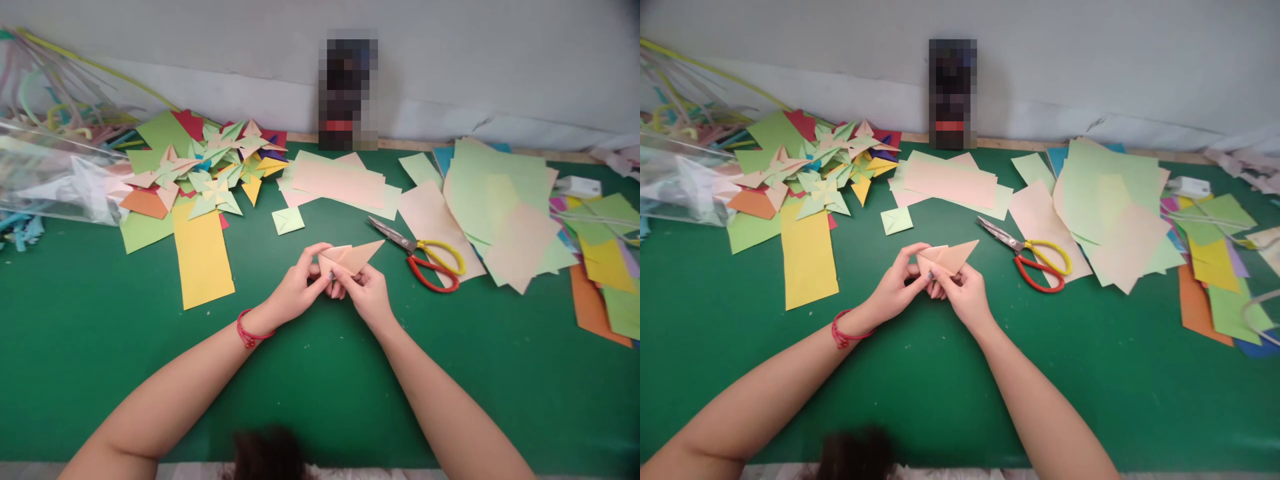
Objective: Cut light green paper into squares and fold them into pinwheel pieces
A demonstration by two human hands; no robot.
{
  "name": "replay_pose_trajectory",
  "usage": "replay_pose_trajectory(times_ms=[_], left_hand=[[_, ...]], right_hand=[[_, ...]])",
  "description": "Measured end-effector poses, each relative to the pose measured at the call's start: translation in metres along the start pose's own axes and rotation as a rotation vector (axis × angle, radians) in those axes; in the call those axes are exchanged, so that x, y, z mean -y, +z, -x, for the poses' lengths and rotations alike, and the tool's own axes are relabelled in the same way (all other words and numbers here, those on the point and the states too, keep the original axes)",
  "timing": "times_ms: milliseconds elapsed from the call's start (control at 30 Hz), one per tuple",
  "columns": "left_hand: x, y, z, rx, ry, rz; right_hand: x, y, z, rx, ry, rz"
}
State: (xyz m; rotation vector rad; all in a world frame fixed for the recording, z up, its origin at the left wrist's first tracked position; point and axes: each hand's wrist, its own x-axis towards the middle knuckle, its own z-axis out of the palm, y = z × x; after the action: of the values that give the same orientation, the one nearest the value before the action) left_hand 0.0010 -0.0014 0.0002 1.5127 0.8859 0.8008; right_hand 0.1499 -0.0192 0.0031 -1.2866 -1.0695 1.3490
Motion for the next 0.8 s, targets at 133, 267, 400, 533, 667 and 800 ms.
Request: replay_pose_trajectory(times_ms=[133,267,400,533,667,800], left_hand=[[-0.0026,-0.0002,0.0,-0.009,-0.004,0.002],[-0.0029,-0.0007,0.0001,-0.018,-0.017,-0.035],[-0.0025,-0.0006,0.0006,-0.008,-0.016,-0.022],[-0.0024,-0.0005,0.0004,-0.026,-0.023,0.028],[-0.0036,-0.0008,-0.0003,-0.044,-0.051,0.106],[-0.0047,-0.001,-0.0008,-0.028,-0.073,0.138]], right_hand=[[0.0003,0.0011,0.0004,-0.03,-0.003,0.02],[0.0006,0.0011,0.0008,-0.012,-0.021,0.024],[0.0008,0.0004,0.0011,0.018,-0.019,0.026],[0.0005,-0.0003,0.0006,0.038,-0.031,0.034],[-0.0009,-0.0008,-0.0001,0.067,-0.029,0.017],[-0.003,-0.0012,0.0004,0.056,-0.04,0.021]])
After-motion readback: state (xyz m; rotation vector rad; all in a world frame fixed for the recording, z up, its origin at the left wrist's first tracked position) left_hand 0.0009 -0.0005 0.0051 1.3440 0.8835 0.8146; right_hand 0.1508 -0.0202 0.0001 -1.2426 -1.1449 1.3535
